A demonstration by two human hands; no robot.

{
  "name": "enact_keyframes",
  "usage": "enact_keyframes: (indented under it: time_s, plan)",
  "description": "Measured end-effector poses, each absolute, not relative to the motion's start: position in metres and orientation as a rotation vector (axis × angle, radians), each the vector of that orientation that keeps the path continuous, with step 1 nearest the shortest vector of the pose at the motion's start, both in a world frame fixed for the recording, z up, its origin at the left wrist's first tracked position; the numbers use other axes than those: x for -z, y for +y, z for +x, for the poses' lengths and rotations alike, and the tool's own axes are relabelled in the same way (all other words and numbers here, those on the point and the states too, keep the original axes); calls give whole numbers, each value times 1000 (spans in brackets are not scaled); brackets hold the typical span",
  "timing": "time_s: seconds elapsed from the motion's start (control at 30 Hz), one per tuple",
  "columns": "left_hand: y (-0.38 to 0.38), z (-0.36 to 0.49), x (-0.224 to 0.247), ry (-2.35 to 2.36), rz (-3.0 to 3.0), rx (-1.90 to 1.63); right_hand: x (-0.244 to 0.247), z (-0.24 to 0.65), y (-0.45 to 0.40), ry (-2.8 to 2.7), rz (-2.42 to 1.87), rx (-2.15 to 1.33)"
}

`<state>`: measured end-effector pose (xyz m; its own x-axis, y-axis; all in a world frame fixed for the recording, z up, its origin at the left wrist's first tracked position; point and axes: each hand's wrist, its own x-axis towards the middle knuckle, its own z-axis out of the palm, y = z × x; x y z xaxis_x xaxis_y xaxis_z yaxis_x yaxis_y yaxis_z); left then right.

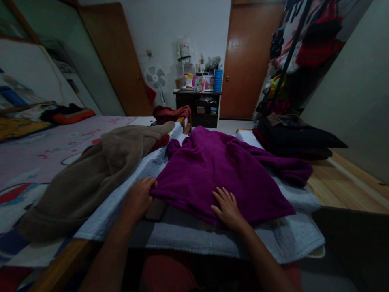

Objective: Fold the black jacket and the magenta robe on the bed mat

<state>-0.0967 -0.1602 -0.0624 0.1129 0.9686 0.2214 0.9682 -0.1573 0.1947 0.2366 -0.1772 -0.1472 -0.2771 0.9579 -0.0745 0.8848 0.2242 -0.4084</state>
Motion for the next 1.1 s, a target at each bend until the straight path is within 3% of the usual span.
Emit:
enact_keyframes:
  time_s: [0.2, 0.77, 1.1]
  plan:
    - [-178, -113, 73, 1924, 2197, -159, 147, 235, -180, -2324, -1758, -496]
    - [-167, -100, 113, 1862, 2222, -58, 147, 234, -181, -2328, -1752, -526]
    - [-174, -106, 90, 2099, 2279, -422, 148, 235, -181, -2348, -1748, -535]
